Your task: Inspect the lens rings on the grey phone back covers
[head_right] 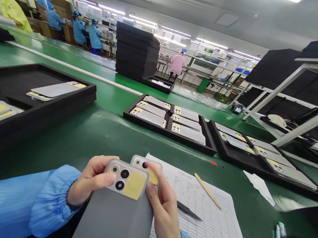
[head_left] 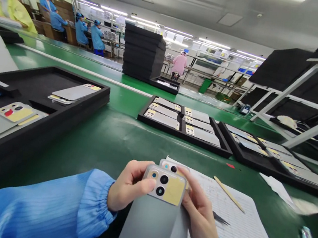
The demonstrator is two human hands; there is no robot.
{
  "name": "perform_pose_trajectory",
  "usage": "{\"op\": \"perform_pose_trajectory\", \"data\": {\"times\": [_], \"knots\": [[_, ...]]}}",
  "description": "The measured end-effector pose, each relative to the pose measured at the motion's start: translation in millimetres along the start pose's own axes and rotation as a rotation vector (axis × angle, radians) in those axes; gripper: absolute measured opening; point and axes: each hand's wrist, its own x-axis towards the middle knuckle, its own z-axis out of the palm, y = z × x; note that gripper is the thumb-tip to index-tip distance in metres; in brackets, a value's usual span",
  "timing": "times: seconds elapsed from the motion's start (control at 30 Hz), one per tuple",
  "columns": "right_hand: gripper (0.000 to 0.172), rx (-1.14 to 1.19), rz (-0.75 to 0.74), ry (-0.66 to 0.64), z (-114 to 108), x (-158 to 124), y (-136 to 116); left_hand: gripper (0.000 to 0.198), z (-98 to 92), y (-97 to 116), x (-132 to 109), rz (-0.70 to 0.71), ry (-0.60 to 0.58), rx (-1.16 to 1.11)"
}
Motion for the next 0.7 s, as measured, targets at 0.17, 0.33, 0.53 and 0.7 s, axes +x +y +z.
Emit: {"op": "perform_pose_trajectory", "data": {"times": [0.17,0.33,0.53,0.7], "knots": [[0.042,0.044,0.007,-0.151,-2.5,-10.1,-1.3,0.024,0.7,2.2,0.4,0.114,-0.078,0.188],[0.034,-0.228,-0.159,-0.011,-1.2,-18.4,-1.3,0.023,1.3,2.2,-0.2,0.093,-0.081,0.208],[0.025,-0.351,-0.239,-0.071,3.4,-16.0,-10.9,0.022,0.6,1.3,-0.5,0.078,-0.094,0.199],[0.021,-0.323,-0.260,-0.059,4.8,-15.0,-11.1,0.022,1.0,0.9,-0.5,0.088,-0.090,0.194]]}}
